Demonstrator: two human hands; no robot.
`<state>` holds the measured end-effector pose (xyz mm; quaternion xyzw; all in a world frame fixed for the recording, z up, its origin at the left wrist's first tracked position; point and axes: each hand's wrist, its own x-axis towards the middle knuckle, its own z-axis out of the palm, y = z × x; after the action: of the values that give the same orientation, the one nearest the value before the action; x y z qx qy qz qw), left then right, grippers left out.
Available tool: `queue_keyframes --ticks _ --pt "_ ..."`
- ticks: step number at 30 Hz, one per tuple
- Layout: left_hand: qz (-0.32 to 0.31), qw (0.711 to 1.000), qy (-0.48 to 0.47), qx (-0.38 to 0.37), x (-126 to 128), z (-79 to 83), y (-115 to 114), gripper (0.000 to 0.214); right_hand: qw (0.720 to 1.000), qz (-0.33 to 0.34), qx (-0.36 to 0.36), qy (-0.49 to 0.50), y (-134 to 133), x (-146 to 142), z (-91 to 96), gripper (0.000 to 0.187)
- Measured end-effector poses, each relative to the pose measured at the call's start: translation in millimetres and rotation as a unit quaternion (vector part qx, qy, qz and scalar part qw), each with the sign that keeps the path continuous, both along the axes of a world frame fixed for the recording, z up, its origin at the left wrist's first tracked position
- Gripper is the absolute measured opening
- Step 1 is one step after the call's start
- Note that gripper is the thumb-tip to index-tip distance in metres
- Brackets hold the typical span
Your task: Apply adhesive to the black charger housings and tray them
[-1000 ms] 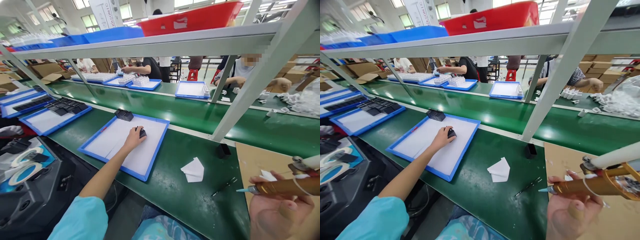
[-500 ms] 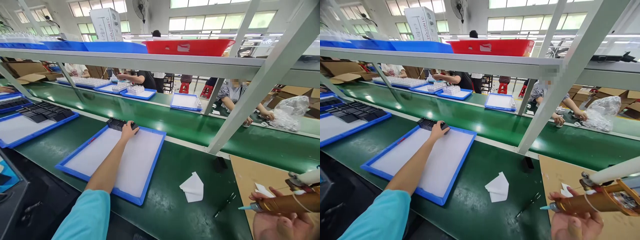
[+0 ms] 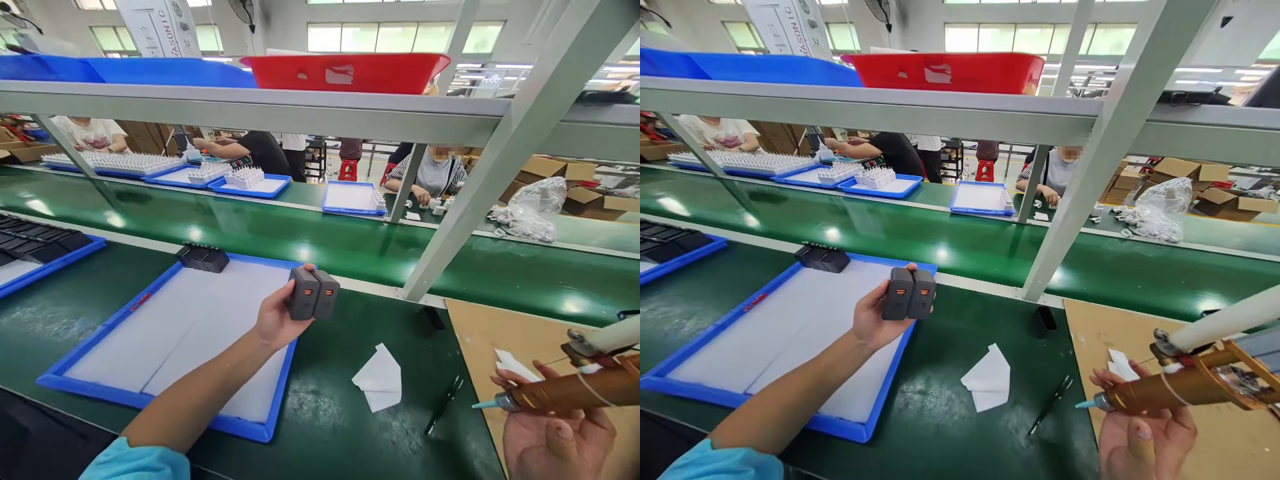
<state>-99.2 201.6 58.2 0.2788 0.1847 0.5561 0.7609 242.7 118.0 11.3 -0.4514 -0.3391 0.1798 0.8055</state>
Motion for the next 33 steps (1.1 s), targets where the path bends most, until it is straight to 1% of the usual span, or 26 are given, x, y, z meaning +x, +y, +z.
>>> queue_keyframes --ticks 2,4,7,12,17,22,27,33 --pt "-0.018 1.000 -0.008 0.000 0.6 -2.2 -2.3 0.040 1.000 -0.005 -0.004 0.003 -0.2 -1.8 2.4 0.079" --pt "-0.026 1.000 -0.012 -0.002 0.1 -4.2 -1.5 0.040 1.000 -0.010 0.000 0.007 -0.2 -3.2 4.1 0.074" --pt "-0.027 0.999 -0.022 -0.010 -0.9 -5.4 1.1 0.038 1.000 -0.008 0.004 -0.003 -0.5 -4.5 5.5 0.071" --pt "-0.027 0.999 -0.038 -0.018 -2.6 -3.9 2.7 0.035 1.000 -0.002 -0.004 -0.017 -1.5 -3.6 3.9 0.074" --pt "-0.032 0.999 -0.031 -0.011 -2.8 -2.5 0.6 0.039 1.000 0.000 0.009 -0.009 -2.1 0.3 -0.2 0.078" --pt "-0.042 0.999 -0.022 0.000 -3.7 -2.9 -0.4 0.045 1.000 -0.012 0.006 0.001 -1.2 -1.4 0.2 0.067" --pt "-0.047 0.999 0.007 0.022 -6.1 -3.7 0.3 0.048 1.000 -0.010 0.005 0.007 -1.3 -1.3 -0.5 0.072" --pt "-0.041 0.999 0.020 0.027 -9.5 -5.5 7.1 0.048 1.000 -0.010 0.006 0.007 -2.7 -1.3 1.6 0.068"
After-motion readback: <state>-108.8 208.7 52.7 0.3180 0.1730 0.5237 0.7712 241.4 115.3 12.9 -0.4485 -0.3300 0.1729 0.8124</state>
